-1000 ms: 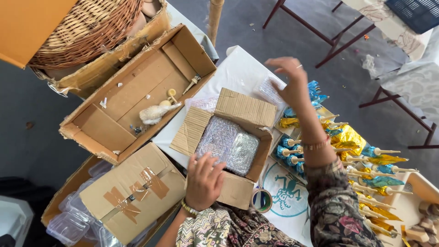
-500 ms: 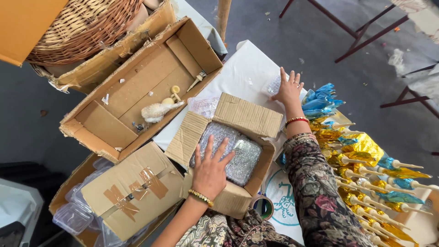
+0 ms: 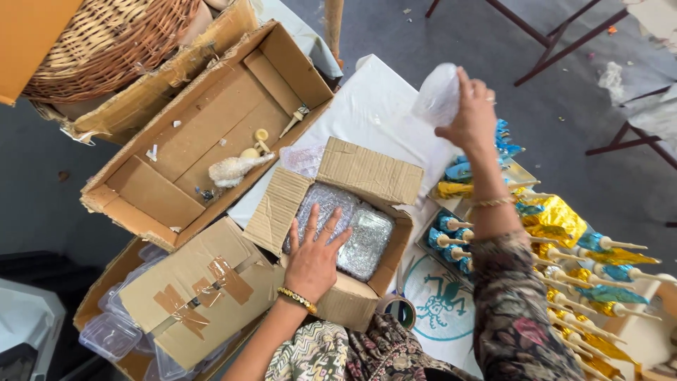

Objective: Packing small bubble-wrapped items into a cardboard box.

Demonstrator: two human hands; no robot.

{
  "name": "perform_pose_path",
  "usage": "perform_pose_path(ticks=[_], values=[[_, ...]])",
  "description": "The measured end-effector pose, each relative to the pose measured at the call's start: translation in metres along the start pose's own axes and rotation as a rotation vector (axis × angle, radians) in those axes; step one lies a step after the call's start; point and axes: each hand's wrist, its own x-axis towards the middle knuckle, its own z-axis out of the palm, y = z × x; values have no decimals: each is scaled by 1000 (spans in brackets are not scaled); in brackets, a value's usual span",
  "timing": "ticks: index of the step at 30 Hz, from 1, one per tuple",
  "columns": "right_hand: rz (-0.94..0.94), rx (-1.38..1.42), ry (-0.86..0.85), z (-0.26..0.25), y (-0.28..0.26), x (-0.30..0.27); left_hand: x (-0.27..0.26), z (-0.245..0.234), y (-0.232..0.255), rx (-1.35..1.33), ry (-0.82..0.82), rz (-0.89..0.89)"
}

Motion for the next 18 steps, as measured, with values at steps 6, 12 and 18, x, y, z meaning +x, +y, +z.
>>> perform_pose_path(ticks=[6,12,18], values=[[-355,421,-72,-144,-57,-85,-1,-1,0,12,84,7],[-754,828,-543,-109,-111,-155,-10,-4,-1,-73,228,-32],[-944,325,-663,-101,-159,-169,-14,12,-10,-117,329,-54]])
